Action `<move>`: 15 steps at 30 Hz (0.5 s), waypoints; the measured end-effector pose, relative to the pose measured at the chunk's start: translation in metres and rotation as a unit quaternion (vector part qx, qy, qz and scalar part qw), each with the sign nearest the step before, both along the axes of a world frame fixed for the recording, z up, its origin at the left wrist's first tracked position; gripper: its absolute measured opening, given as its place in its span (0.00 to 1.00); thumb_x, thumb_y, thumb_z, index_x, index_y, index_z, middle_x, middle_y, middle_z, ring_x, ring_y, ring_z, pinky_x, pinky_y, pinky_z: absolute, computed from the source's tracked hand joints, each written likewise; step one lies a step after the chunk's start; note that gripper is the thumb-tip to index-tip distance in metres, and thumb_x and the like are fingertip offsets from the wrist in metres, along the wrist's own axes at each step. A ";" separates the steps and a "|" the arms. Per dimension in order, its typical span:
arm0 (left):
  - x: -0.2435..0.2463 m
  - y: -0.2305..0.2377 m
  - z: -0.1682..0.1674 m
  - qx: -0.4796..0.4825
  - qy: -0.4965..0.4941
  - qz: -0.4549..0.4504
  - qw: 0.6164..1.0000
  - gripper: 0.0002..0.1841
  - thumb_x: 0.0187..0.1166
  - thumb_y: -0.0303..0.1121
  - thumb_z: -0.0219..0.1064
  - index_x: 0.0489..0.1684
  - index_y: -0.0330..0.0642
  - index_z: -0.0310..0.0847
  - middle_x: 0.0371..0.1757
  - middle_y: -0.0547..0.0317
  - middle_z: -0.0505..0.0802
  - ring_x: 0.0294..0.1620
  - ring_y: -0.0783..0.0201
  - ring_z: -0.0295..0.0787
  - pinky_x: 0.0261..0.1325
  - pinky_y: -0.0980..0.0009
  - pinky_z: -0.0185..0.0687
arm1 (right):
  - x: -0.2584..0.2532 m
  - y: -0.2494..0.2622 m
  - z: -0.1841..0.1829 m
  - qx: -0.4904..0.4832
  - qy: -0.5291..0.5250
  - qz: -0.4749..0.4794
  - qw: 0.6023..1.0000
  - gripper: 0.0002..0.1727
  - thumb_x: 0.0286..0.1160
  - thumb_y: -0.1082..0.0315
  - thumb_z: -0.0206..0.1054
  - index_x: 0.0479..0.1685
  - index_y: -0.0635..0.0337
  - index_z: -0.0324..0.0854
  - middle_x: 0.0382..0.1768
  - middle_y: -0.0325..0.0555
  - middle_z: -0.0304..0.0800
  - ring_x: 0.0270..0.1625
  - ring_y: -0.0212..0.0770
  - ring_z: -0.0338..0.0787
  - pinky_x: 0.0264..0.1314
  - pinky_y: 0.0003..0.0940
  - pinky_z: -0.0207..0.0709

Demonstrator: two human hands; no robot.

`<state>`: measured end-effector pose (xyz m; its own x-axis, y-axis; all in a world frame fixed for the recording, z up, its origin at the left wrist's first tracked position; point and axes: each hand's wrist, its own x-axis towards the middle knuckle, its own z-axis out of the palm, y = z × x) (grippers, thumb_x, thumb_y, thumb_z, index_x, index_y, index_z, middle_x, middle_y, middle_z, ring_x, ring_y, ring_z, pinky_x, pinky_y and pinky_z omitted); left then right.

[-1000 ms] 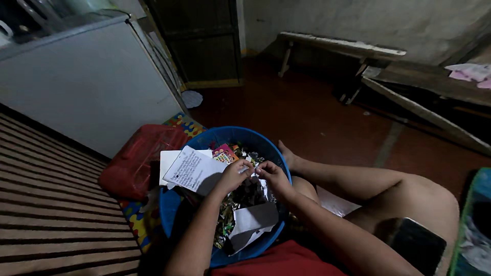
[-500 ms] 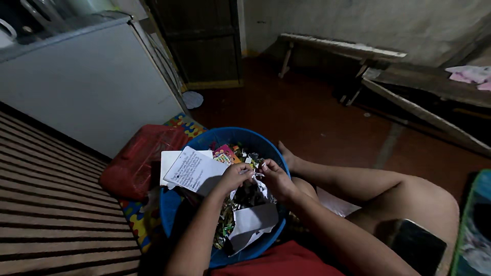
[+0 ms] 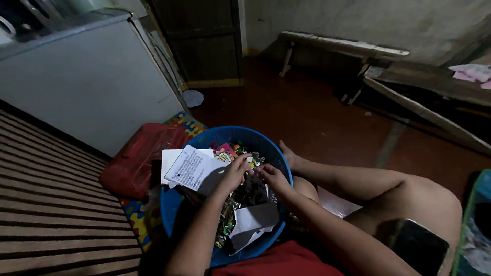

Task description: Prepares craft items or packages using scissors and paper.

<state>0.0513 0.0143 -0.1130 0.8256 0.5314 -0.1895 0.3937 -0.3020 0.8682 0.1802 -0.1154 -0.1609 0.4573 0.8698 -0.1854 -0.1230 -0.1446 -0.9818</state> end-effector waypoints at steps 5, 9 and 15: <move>0.001 -0.007 -0.005 -0.065 -0.061 0.003 0.996 0.29 0.96 0.44 0.39 0.96 0.54 0.44 0.66 0.48 0.84 0.24 0.67 0.80 0.28 0.69 0.81 | 0.000 -0.001 -0.002 0.050 -0.042 -0.012 0.998 0.18 0.82 0.59 0.67 0.61 0.64 0.82 0.49 0.45 0.87 0.46 0.31 0.85 0.48 0.28 0.80; 0.003 -0.012 -0.010 -0.101 -0.099 0.000 0.990 0.31 0.95 0.46 0.36 0.96 0.50 0.34 0.54 0.53 0.90 0.22 0.69 0.79 0.25 0.73 0.78 | 0.001 0.000 -0.004 0.066 -0.074 -0.013 0.995 0.23 0.76 0.60 0.72 0.66 0.64 0.79 0.55 0.51 0.84 0.50 0.37 0.86 0.51 0.32 0.82; 0.002 -0.016 -0.012 -0.097 -0.096 0.010 0.991 0.35 0.92 0.57 0.34 0.95 0.52 0.36 0.63 0.54 0.86 0.34 0.67 0.85 0.29 0.72 0.82 | -0.004 -0.002 -0.001 0.079 -0.133 -0.016 0.988 0.19 0.73 0.56 0.73 0.52 0.63 0.86 0.56 0.51 0.79 0.52 0.36 0.84 0.50 0.27 0.82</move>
<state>0.0538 -0.0022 -0.1254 0.8458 0.5174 -0.1299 0.2197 -0.1160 0.9687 0.1762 -0.1177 -0.1623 0.4998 0.8622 0.0822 0.1412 0.0125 -0.9899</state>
